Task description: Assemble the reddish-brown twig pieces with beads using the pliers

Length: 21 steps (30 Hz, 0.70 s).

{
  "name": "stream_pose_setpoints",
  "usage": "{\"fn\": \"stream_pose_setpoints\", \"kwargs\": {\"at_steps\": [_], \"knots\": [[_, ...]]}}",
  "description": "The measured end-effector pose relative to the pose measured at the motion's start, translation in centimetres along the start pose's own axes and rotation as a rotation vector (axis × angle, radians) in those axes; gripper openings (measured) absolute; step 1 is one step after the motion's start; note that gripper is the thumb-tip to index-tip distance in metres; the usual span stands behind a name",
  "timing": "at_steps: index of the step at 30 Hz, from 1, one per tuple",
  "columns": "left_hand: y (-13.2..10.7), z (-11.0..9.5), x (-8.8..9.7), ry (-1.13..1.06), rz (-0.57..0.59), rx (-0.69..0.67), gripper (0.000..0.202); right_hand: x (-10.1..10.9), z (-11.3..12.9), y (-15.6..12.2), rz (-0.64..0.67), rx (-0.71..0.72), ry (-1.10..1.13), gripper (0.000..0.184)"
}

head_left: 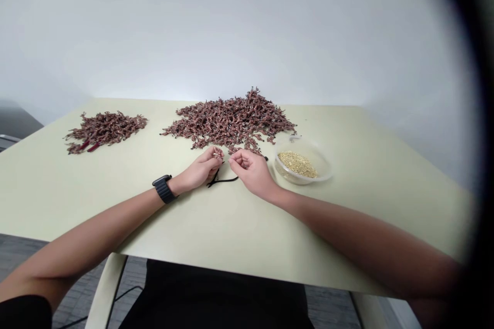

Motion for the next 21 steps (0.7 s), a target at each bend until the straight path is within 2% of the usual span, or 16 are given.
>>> {"fn": "stream_pose_setpoints", "kwargs": {"at_steps": [5,13,16,21], "knots": [[0.21,-0.52,-0.44,0.079,0.083,-0.123,0.026,0.04,-0.19,0.18,-0.010,0.006,-0.014,0.017],[0.51,-0.26,0.15,0.203,0.149,-0.122,0.029,-0.01,-0.52,0.42,-0.017,0.050,0.002,0.016],[0.59,-0.08,0.25,0.100,0.210,-0.032,0.026,-0.09,-0.53,0.43,-0.008,0.055,0.011,0.021],[0.63,0.02,0.38,-0.270,0.243,0.236,0.024,-0.23,-0.43,0.26,0.007,0.073,0.004,0.023]]}}
Point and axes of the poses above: each hand's wrist, its own y-axis towards the middle knuckle, its own x-axis out of the back of the hand, z = x × y, the point moved 6 cm from there along y, towards the middle knuckle, and after that the axes turned 13 degrees about -z, right-handed, at the moved point
